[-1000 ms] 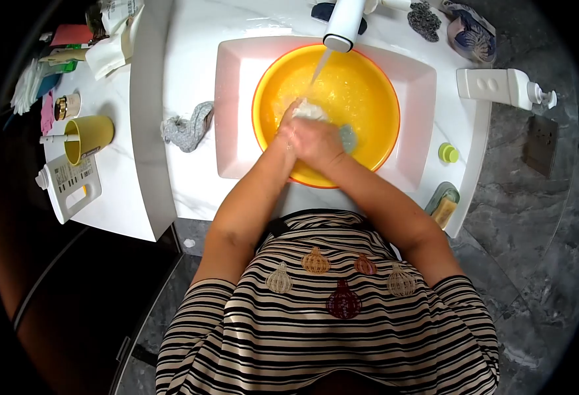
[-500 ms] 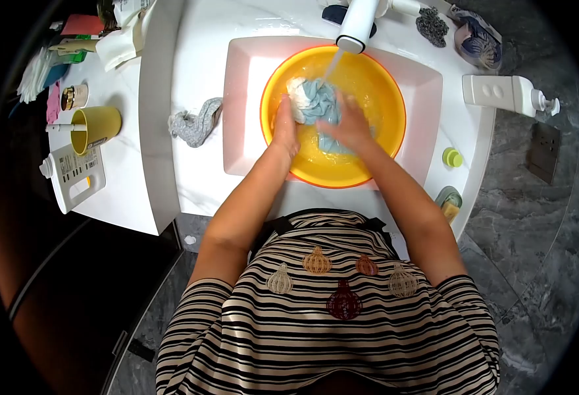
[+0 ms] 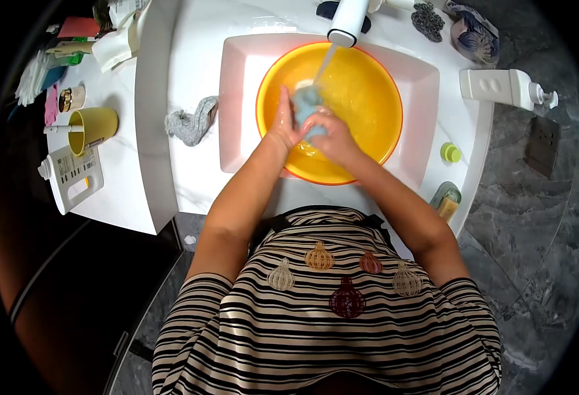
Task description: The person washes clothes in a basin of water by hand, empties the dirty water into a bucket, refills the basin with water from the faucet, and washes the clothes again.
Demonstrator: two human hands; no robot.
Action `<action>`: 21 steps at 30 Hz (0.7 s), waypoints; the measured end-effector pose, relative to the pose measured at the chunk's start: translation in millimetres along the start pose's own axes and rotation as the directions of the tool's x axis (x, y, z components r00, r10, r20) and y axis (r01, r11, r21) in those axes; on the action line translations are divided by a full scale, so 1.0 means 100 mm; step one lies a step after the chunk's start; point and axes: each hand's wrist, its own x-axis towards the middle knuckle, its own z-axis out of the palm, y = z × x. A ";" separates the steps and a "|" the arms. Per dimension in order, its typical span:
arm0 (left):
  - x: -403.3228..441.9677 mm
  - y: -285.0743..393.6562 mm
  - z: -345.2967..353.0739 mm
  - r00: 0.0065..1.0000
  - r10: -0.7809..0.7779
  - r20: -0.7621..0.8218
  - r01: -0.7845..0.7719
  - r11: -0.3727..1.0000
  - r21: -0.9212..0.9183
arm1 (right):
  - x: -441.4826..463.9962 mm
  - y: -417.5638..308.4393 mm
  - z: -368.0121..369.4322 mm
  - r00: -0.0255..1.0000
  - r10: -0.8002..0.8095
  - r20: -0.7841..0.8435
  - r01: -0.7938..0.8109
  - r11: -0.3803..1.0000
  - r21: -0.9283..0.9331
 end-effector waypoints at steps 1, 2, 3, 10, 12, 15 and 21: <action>0.06 0.03 -0.04 0.981 -0.087 0.175 0.107 0.989 -0.106 | -0.05 -0.14 0.06 0.993 -0.088 0.078 0.090 0.996 -0.026; 0.10 0.02 -0.07 0.979 -0.093 0.180 0.112 0.989 -0.101 | -0.09 -0.28 0.10 0.973 -0.171 0.156 0.179 0.983 -0.045; 0.13 0.00 -0.09 0.973 -0.054 0.226 0.063 0.997 -0.036 | -0.13 -0.43 0.13 0.974 -0.169 0.149 0.177 0.983 -0.048; 0.42 -0.29 -0.17 0.924 0.184 0.336 -0.117 0.970 -0.212 | 0.13 -0.23 0.21 0.962 -0.270 -0.043 0.220 0.858 -0.465; 0.48 -0.34 -0.16 0.690 0.247 0.680 -0.034 0.950 -0.310 | 0.27 -0.07 0.12 0.960 -0.215 -0.182 0.090 0.847 -0.524; -0.26 -0.18 0.34 0.975 -0.114 0.192 0.115 0.993 0.004 | 0.55 0.16 -0.16 0.906 0.192 -0.377 -0.370 0.793 -0.484; 0.04 -0.12 0.07 0.976 0.217 0.011 -0.212 0.940 0.268 | 0.51 0.77 -0.38 0.846 0.173 -0.505 -0.318 0.923 -0.217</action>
